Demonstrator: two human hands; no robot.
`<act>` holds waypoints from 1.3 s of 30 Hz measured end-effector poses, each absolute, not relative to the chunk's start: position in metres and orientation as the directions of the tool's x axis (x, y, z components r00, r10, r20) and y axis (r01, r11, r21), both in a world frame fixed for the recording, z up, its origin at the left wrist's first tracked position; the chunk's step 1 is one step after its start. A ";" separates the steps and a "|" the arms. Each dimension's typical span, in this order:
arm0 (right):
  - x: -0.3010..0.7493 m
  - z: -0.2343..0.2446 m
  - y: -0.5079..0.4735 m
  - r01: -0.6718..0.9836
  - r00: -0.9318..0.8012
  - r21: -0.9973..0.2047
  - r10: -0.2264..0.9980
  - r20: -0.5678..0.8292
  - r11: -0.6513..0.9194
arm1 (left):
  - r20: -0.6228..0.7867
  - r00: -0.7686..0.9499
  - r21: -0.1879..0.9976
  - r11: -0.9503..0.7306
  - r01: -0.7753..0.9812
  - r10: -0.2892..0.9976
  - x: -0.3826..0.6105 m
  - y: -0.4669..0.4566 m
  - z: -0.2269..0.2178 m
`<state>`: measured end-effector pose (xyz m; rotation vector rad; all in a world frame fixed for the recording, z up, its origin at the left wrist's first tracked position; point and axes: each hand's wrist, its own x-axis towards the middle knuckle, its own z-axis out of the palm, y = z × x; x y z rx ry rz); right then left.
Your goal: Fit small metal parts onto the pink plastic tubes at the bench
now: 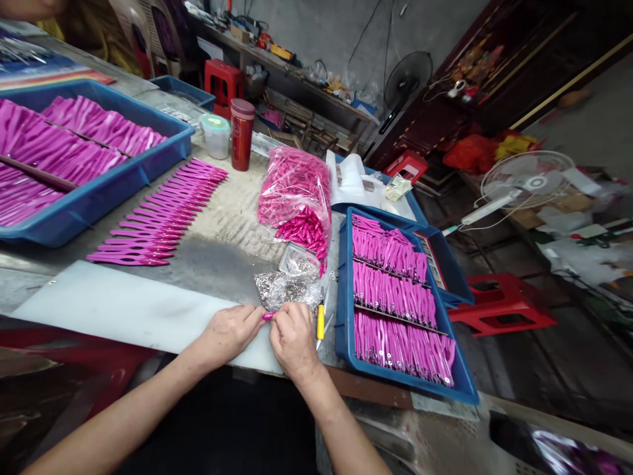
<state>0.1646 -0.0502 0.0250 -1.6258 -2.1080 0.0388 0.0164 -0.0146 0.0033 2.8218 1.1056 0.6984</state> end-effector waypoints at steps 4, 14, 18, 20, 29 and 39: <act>0.166 0.028 -0.048 0.911 -0.133 -0.340 0.946 0.295 0.234 | 0.378 0.643 0.201 -0.737 0.646 0.666 0.017 -0.014 0.005; 0.175 0.039 -0.047 0.827 -0.120 -0.514 0.964 0.237 0.229 | 0.389 0.631 0.247 -0.736 0.630 0.671 0.015 -0.013 0.006; 0.169 0.040 -0.045 0.812 -0.105 -0.547 0.972 0.210 0.206 | 0.394 0.632 0.267 -0.741 0.616 0.667 0.014 -0.013 0.005; 0.167 0.040 -0.044 0.803 -0.110 -0.565 0.979 0.174 0.191 | 0.405 0.628 0.274 -0.743 0.610 0.665 0.013 -0.013 0.005; 0.166 0.039 -0.041 0.732 -0.031 -0.679 0.998 0.053 0.059 | 0.423 0.638 0.293 -0.763 0.576 0.644 0.011 -0.013 0.006; 0.162 0.020 -0.048 0.735 0.006 -0.667 0.984 0.180 0.118 | 0.419 0.664 0.227 -0.780 0.583 0.619 0.011 -0.019 0.006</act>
